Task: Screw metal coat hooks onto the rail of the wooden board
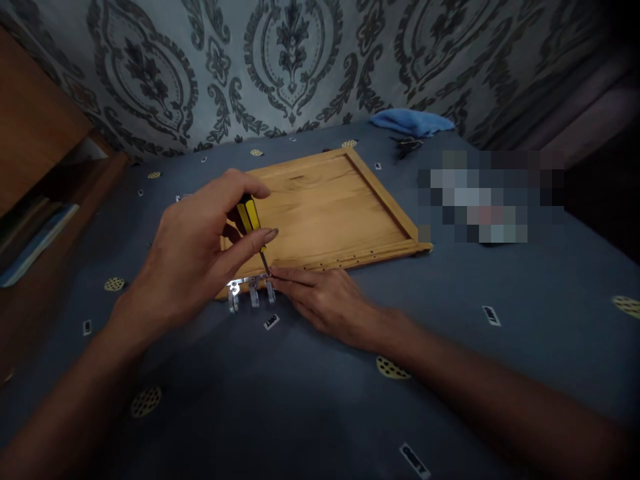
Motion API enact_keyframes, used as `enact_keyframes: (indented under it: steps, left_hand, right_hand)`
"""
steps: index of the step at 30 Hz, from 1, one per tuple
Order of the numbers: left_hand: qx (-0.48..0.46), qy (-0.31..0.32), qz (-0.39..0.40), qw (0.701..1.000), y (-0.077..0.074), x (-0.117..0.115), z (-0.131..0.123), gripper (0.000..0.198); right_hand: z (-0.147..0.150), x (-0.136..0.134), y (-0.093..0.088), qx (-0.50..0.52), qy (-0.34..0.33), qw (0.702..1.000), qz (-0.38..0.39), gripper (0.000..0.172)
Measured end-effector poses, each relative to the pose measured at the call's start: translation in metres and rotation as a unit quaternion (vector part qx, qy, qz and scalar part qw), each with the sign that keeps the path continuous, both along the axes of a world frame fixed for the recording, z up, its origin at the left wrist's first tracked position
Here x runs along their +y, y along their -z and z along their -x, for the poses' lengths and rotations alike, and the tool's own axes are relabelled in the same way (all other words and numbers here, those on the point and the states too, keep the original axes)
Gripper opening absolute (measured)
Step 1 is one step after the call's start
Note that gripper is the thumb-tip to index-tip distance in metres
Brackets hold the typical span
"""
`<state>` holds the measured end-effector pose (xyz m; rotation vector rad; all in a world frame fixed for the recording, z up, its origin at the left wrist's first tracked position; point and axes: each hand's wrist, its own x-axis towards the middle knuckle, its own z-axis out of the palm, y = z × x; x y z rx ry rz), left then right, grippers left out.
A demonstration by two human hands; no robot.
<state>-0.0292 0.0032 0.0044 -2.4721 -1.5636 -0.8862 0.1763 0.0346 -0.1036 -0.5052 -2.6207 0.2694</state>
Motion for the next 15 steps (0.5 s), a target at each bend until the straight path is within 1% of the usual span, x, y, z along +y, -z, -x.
enact_keyframes:
  steps: [2, 6, 10, 15]
  left_hand:
    - [-0.011, 0.004, 0.001, 1.000, 0.0003, -0.0001, -0.0001, 0.031]
    - [-0.072, 0.030, 0.037, 0.996, 0.0001, -0.0015, 0.0020, 0.037]
    - [-0.084, 0.022, 0.046, 0.995, -0.0013, -0.0015, 0.0026, 0.035]
    - [-0.138, 0.028, 0.052, 0.989, -0.0055, -0.0016, 0.0014, 0.032]
  right_hand:
    - [-0.0004, -0.0002, -0.0009, 0.000, 0.000, 1.000, 0.002, 0.035]
    - [-0.0012, -0.0001, -0.0013, -0.006, -0.001, 1.000, 0.006, 0.037]
    - [-0.0008, 0.0004, 0.0005, 0.006, -0.001, 1.000, -0.001, 0.036]
    - [-0.0001, 0.0010, -0.0001, 0.010, -0.001, 1.000, -0.003, 0.034]
